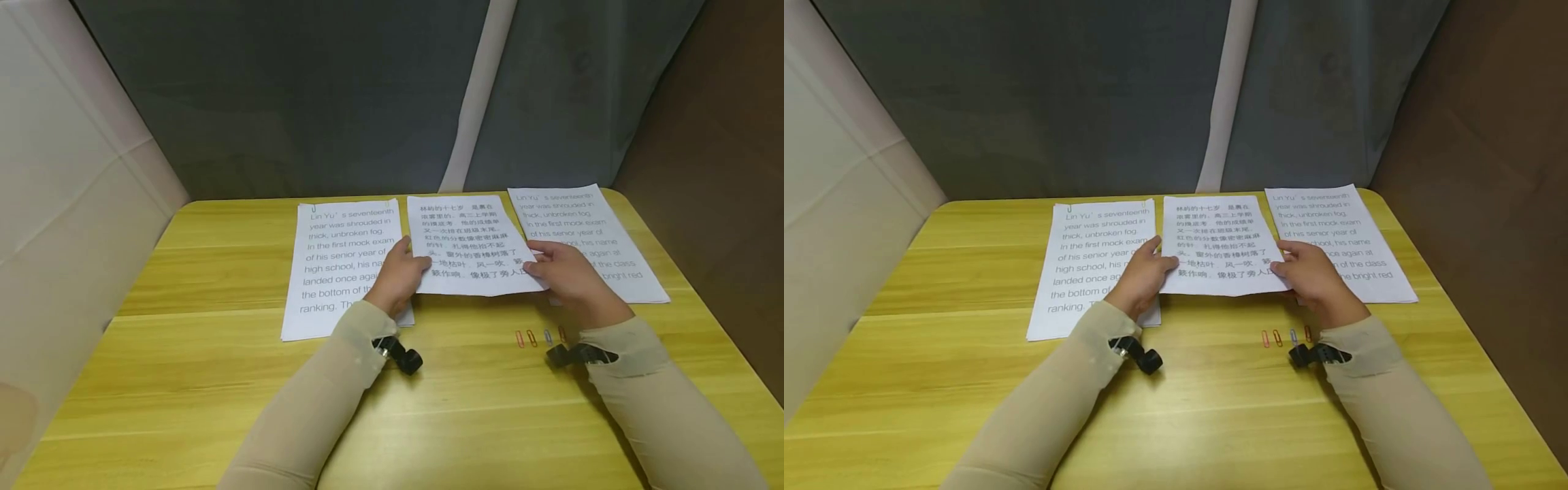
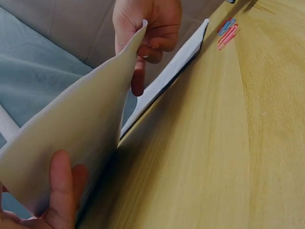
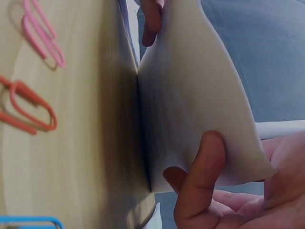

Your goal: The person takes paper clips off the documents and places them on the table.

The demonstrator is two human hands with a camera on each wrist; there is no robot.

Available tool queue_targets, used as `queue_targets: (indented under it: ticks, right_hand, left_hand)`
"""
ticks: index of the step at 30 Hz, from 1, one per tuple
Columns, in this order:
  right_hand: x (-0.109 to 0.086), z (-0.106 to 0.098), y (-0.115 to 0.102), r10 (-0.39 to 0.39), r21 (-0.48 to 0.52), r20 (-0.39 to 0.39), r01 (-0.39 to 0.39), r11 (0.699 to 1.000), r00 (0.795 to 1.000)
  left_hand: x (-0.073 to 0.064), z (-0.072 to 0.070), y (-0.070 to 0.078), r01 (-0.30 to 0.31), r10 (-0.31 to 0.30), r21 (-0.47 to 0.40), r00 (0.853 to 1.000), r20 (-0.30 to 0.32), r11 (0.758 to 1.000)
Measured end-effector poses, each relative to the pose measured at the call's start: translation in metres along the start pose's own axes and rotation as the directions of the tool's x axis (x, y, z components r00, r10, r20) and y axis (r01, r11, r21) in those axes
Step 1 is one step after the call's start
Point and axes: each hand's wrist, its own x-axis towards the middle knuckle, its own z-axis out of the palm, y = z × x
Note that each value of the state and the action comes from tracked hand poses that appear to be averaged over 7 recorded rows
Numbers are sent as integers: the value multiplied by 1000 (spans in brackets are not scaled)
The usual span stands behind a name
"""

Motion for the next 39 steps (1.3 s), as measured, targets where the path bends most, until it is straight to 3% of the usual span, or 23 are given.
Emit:
queue_targets:
  ticks: [13,23,28,34,39]
  right_hand:
    - [3,3,1,-38,-22,-82,37,999,996]
    - [1,6,-4,-24,-49,-144,17,999,989]
    - [-1,6,-8,-1,-52,-108,-5,999,994]
    - [-7,6,-13,-48,-109,-132,34,993,990]
    - [-16,13,-21,-108,-71,-137,99,993,985]
  left_hand:
    - [-2,1,3,-34,34,24,999,0,999]
    - [-7,4,7,-26,29,191,999,-14,981]
    - [-11,3,10,-37,48,250,998,-38,967]
    - [-14,-5,19,-129,138,200,990,-33,971]
    - [-15,-18,28,-208,217,148,975,-45,967]
